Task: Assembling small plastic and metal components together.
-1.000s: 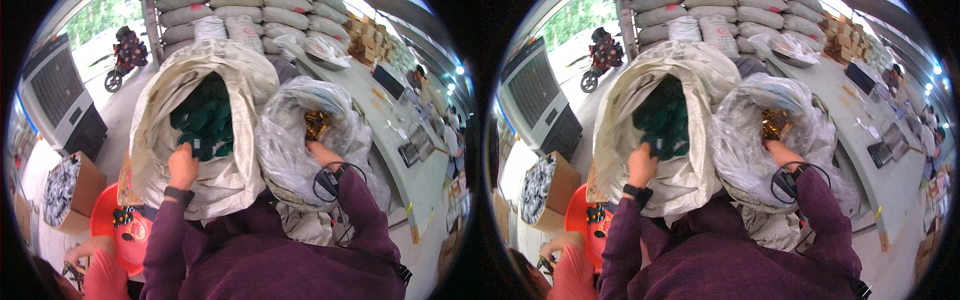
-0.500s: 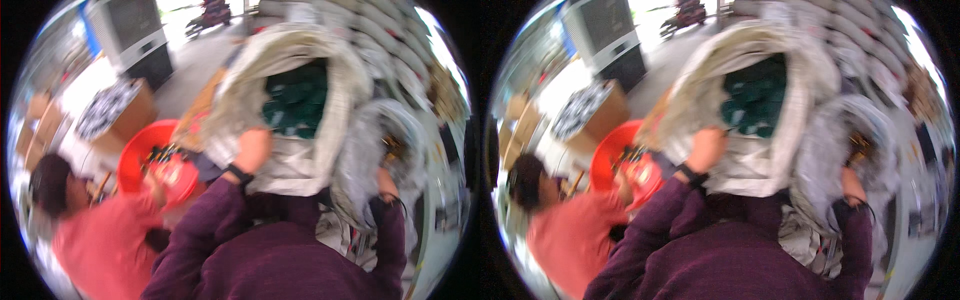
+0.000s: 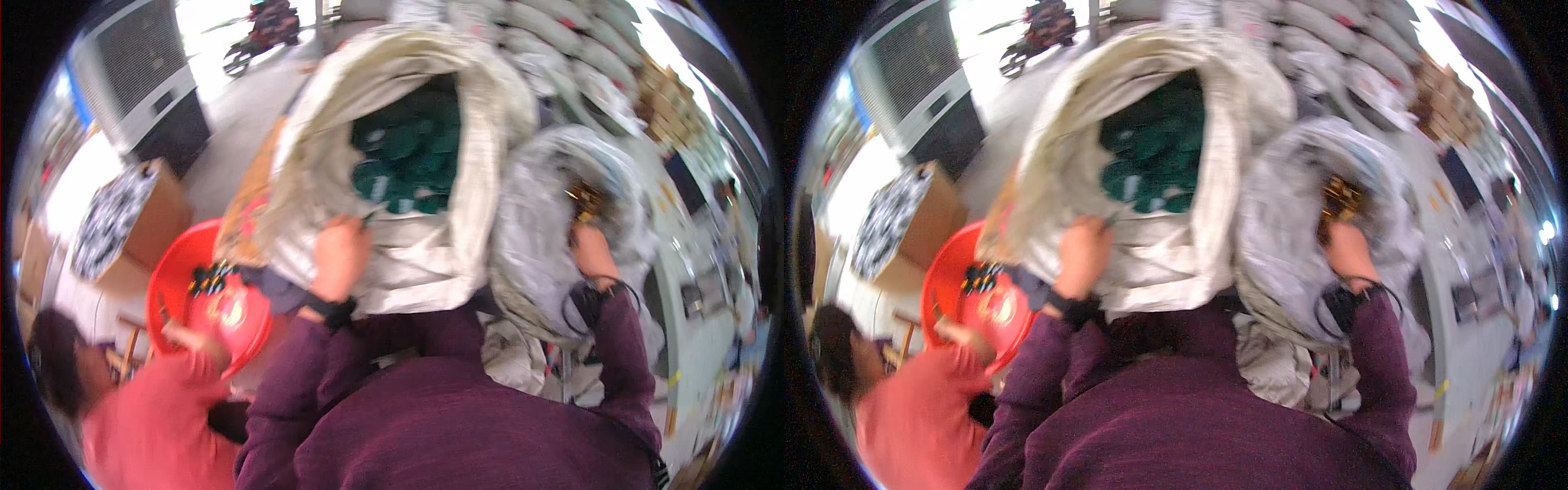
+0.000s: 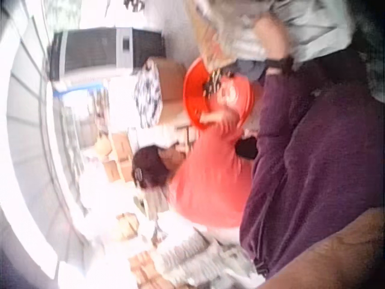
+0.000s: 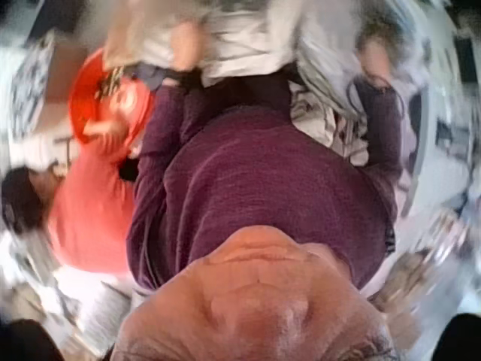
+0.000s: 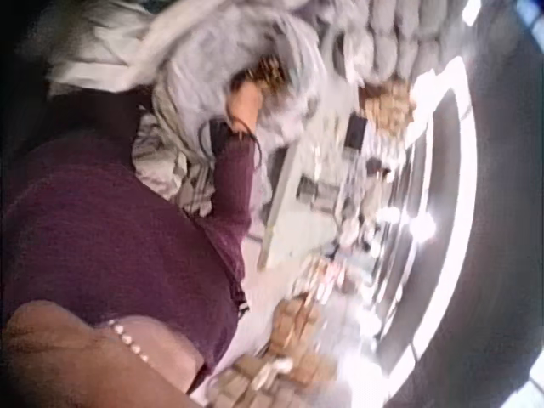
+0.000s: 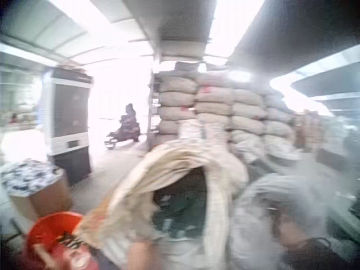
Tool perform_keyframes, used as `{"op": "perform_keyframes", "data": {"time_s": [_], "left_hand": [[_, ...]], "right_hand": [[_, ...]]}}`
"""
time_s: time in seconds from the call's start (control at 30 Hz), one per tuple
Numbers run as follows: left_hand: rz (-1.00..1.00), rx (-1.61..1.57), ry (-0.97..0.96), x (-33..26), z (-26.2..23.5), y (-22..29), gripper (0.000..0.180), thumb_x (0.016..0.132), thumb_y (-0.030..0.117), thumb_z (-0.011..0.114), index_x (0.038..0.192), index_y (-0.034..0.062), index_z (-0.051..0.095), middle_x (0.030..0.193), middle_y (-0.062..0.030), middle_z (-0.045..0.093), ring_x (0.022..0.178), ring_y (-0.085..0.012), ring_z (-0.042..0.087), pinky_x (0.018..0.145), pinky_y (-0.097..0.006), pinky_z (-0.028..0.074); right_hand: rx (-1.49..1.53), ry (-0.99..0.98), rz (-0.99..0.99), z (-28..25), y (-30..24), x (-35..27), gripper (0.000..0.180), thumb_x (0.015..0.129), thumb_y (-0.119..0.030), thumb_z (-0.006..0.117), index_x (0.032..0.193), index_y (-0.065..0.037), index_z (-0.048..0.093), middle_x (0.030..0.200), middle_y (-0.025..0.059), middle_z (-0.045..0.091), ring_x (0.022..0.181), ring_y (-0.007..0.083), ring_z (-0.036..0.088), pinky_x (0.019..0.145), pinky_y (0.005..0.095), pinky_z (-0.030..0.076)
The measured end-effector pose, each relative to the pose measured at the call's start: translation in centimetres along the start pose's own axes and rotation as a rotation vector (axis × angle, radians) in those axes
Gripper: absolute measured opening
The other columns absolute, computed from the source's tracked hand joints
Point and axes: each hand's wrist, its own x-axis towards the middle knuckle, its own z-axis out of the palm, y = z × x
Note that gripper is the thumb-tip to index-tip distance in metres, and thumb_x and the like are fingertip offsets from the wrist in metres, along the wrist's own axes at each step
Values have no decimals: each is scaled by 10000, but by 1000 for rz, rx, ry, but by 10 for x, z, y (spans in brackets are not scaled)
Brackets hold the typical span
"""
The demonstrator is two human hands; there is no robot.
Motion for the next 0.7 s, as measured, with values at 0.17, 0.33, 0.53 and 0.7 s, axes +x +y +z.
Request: {"op": "perform_keyframes", "data": {"time_s": [0.17,0.33,0.53,0.7], "left_hand": [[-101,-84,2,11,-17,9,171,784,175,600,792,4,601,736,-200,556,699,-411,553,613,-465,434],[-314,-996,-38,6,-36,65,138,869,114,578,900,-8,636,691,-35,600,563,-99,516,500,-273,462],[-312,-1198,-426,-20,-55,131,105,838,73,553,873,-25,563,664,-34,563,529,-98,555,491,-253,449],[-174,-1029,-397,-30,-55,142,74,782,24,555,829,-29,530,658,-163,559,567,-273,575,536,-353,438]], "right_hand": [[404,156,195,-61,-22,4,254,736,-7,551,985,-6,606,763,82,630,643,196,600,570,314,469],[1312,-37,194,-85,-90,-23,166,830,14,514,978,-11,586,757,-11,566,578,47,505,516,199,423],[1512,-212,25,-57,-174,-36,150,840,50,469,956,-8,545,802,-2,555,634,51,515,565,202,436],[1464,-211,-54,-45,-193,-37,78,899,-16,490,959,-5,539,821,-2,546,676,48,518,607,198,445]]}}
